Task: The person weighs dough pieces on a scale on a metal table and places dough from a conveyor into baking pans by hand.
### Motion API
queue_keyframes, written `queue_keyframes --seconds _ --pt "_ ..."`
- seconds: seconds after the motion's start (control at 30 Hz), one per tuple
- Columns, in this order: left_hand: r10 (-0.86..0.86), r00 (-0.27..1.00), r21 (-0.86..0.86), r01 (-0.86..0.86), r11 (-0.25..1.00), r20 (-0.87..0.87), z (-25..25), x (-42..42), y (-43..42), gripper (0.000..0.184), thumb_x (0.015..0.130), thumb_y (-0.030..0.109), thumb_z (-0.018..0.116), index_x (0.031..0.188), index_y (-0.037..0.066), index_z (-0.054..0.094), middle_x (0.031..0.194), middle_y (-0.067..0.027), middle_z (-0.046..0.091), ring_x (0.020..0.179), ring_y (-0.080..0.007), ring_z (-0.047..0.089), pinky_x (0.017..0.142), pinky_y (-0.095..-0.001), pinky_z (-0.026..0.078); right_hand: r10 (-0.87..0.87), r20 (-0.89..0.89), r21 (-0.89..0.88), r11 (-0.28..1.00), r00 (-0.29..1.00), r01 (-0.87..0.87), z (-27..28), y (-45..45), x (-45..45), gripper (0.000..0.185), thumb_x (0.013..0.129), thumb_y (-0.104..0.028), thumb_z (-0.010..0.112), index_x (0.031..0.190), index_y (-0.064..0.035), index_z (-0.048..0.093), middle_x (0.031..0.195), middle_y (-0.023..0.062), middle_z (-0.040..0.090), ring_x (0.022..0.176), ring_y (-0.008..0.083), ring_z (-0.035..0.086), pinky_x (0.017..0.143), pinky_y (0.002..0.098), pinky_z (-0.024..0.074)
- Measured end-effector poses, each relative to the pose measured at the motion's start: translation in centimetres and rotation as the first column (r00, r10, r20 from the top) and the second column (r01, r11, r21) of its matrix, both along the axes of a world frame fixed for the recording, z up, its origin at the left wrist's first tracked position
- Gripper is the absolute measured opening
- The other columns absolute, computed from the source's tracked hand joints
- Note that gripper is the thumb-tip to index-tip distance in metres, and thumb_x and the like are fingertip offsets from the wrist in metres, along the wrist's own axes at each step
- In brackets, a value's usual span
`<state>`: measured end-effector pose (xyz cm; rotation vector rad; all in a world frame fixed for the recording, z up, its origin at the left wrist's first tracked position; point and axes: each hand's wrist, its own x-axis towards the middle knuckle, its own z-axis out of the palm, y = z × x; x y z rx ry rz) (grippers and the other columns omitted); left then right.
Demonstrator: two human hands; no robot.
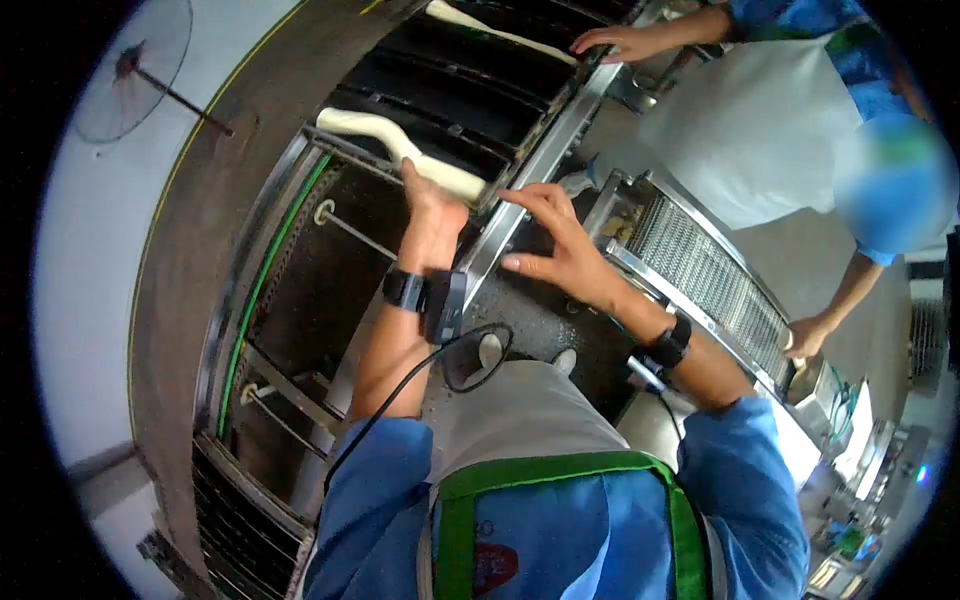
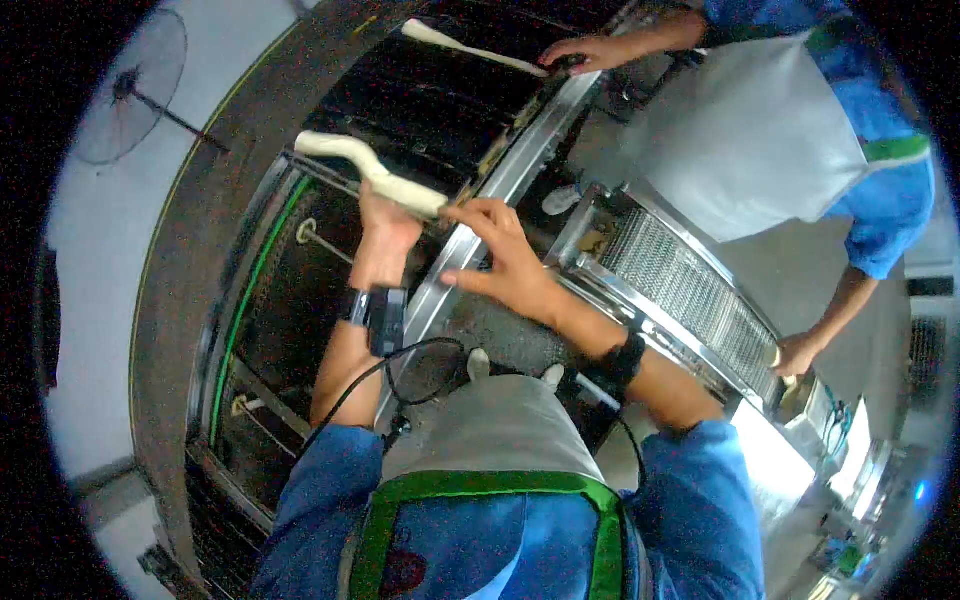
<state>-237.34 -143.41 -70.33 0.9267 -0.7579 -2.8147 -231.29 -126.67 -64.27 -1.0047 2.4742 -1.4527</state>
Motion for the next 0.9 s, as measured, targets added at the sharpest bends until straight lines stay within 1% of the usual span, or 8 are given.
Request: queue_keyframes --seconds 0.07,0.13,0.27,0.33,0.4,0.43,0.8,0.9 --pt "-0.023 0.996 0.062 0.017 0.998 0.087 2.1 -0.1 -1.2 0.049 0.081 0.051 0.021 0.102 0.011 0.041 0.1 -0.0074 0.046 0.095 -0.0226 0.042 0.084 -0.0404 0.031 -0.044 -0.046 -0.045 0.998 0.998 0.042 0.6 -2.2 1.0 0.063 0.061 -0.03 0.069 0.113 -0.0094 0.042 0.114 0.0124 0.031 0.11 0.0258 0.029 0.092 0.0352 0.0246" --pt "0.006 0.998 0.011 -0.007 1.0 0.056 2.1 0.9 4.1 0.051 0.08 0.051 0.021 0.104 0.011 0.04 0.103 -0.0084 0.044 0.097 -0.0238 0.041 0.085 -0.0406 0.031 -0.088 0.014 -0.196 0.977 0.996 0.089 0.3 2.5 2.9 0.069 0.055 -0.038 0.071 0.112 -0.0119 0.041 0.119 0.0146 0.028 0.112 0.031 0.025 0.093 0.0409 0.023" --pt "0.02 0.999 -0.031 -0.019 0.999 0.042 3.0 0.1 5.6 0.054 0.08 0.053 0.021 0.108 0.01 0.038 0.108 -0.0098 0.042 0.101 -0.0249 0.041 0.086 -0.0411 0.031 -0.119 0.033 -0.263 0.957 0.992 0.124 2.3 3.5 2.2 0.074 0.053 -0.044 0.071 0.112 -0.0119 0.04 0.125 0.0158 0.021 0.116 0.0332 0.02 0.094 0.0431 0.0201" --pt "0.028 0.991 -0.076 -0.018 0.997 0.127 3.9 0.2 6.5 0.055 0.08 0.053 0.023 0.107 0.008 0.038 0.101 -0.0105 0.044 0.097 -0.0252 0.042 0.08 -0.0421 0.035 -0.134 0.026 -0.284 0.949 0.991 0.135 3.0 4.0 2.2 0.076 0.052 -0.046 0.071 0.111 -0.0114 0.04 0.126 0.0162 0.019 0.117 0.0342 0.019 0.095 0.044 0.0184" --pt "0.067 0.995 -0.09 -0.06 0.994 0.078 1.5 -0.6 6.2 0.068 0.077 0.057 0.026 0.123 0.008 0.029 0.123 -0.0115 0.035 0.111 -0.0277 0.035 0.092 -0.0415 0.026 -0.114 -0.113 -0.147 0.984 0.987 0.097 3.5 3.7 2.7 0.081 0.051 -0.049 0.071 0.113 -0.0103 0.037 0.13 0.0152 0.014 0.12 0.0321 0.015 0.096 0.0435 0.0168" --pt "0.146 0.979 -0.069 -0.138 0.988 0.142 2.2 -0.4 6.4 0.058 0.077 0.054 0.033 0.108 0.007 0.046 0.105 -0.0117 0.05 0.094 -0.0269 0.048 0.089 -0.0416 0.03 -0.126 -0.141 -0.109 0.988 0.982 0.111 3.6 3.2 2.9 0.084 0.049 -0.051 0.071 0.114 -0.0102 0.036 0.13 0.0169 0.014 0.12 0.0339 0.014 0.096 0.0448 0.0148" --pt "0.088 0.986 -0.247 -0.05 0.968 0.144 -0.2 -0.5 6.2 0.058 0.078 0.052 0.033 0.103 0.002 0.048 0.101 -0.0148 0.051 0.091 -0.0291 0.049 0.084 -0.0412 0.033 -0.238 -0.154 -0.196 0.959 0.959 0.207 4.8 2.1 3.8 0.072 0.054 -0.044 0.071 0.107 -0.009 0.037 0.129 0.0201 0.015 0.118 0.0367 0.017 0.094 0.0442 0.0163" --pt "0.043 0.988 -0.317 0.006 0.948 0.145 -1.3 0.7 6.5 0.058 0.078 0.052 0.032 0.101 0.001 0.048 0.1 -0.0157 0.051 0.09 -0.0297 0.05 0.082 -0.0411 0.034 -0.177 -0.238 -0.22 0.968 0.955 0.125 5.8 2.9 3.4 0.066 0.058 -0.044 0.069 0.105 -0.0083 0.039 0.128 0.02 0.018 0.118 0.0363 0.018 0.093 0.0438 0.0174"
